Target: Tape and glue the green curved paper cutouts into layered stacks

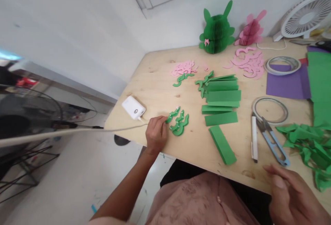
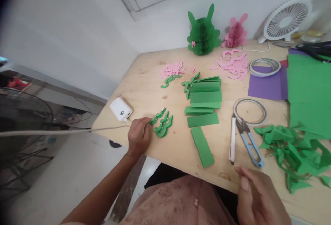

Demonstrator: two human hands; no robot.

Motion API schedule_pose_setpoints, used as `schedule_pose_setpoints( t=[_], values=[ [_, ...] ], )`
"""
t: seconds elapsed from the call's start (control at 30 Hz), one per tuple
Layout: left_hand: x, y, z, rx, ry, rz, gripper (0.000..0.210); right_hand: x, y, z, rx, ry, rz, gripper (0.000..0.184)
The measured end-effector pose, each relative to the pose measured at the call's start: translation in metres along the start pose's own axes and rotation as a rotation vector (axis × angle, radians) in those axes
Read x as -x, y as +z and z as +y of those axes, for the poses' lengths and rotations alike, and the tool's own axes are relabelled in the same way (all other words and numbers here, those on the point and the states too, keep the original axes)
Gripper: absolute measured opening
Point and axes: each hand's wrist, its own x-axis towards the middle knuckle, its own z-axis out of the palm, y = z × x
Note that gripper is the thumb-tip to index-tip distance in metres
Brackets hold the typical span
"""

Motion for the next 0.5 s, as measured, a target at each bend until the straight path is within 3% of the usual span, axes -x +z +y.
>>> schedule_pose_setpoints(
  t=[0.13, 0.3, 0.5],
  values=[
    [0.0, 0.0, 0.0, -0.012, 0.018, -0.004, 0.025, -0.004, 0.007, -0.004, 0.002, 0.004, 0.025, 0.013],
    [0.0, -0.001, 0.001, -0.019, 0.042, -0.011, 0.026, -0.008, 0.009, -0.007, 0.03, -0.108, 0.046, 0.013],
    [-0.001, -0.001, 0.002, -0.029, 0.059, -0.011, 0.025, -0.007, 0.01, -0.011, 0.093, -0.066, 0.048, 0.015]
  ],
)
